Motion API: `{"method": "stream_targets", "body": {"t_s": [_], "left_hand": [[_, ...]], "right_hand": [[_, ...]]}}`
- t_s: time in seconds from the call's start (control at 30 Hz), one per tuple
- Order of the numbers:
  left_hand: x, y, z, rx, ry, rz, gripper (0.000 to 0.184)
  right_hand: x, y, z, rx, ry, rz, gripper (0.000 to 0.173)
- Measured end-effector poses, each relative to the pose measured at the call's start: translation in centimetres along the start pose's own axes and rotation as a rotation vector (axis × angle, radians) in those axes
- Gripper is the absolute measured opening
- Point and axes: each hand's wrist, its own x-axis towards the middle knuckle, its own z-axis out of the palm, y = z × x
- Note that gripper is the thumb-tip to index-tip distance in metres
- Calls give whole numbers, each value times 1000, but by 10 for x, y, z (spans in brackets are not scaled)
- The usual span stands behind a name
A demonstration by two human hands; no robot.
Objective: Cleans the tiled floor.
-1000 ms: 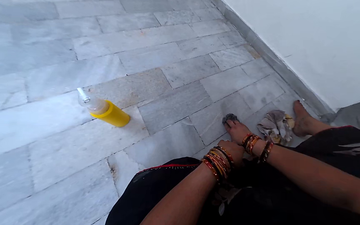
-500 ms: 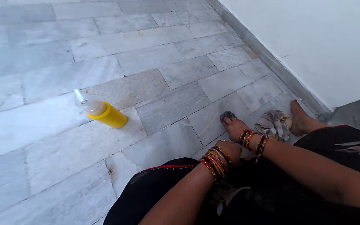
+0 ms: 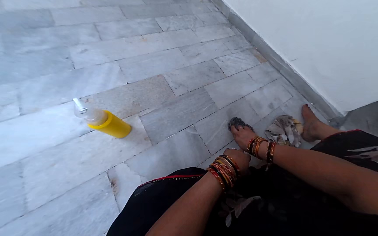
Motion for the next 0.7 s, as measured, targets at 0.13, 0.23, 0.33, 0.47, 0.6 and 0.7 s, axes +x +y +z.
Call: {"method": "stream_targets", "body": {"t_s": [0.13,0.23,0.33,0.47,0.6,0.7], "left_hand": [[3,1,1,10,-9,-5,53],[3,2,5,16,-16,-7,52],[1,1,5,18,-12,0,53],[0,0,2,16,-9,0,54],[6,0,2,27,-7,1,53],[4,0,5,33,-8,-10,53]], "right_hand": [[13,7,-7,-46,14,-22,32],[17,3,-9,-60,4,-18,30],[8,-2,-7,-70,-3,-41,31],[0,-2,-4,-29,-6,-93,28],[16,12,-16,48,40,-23,27],[29,16,-28,146,41,46,27]]}}
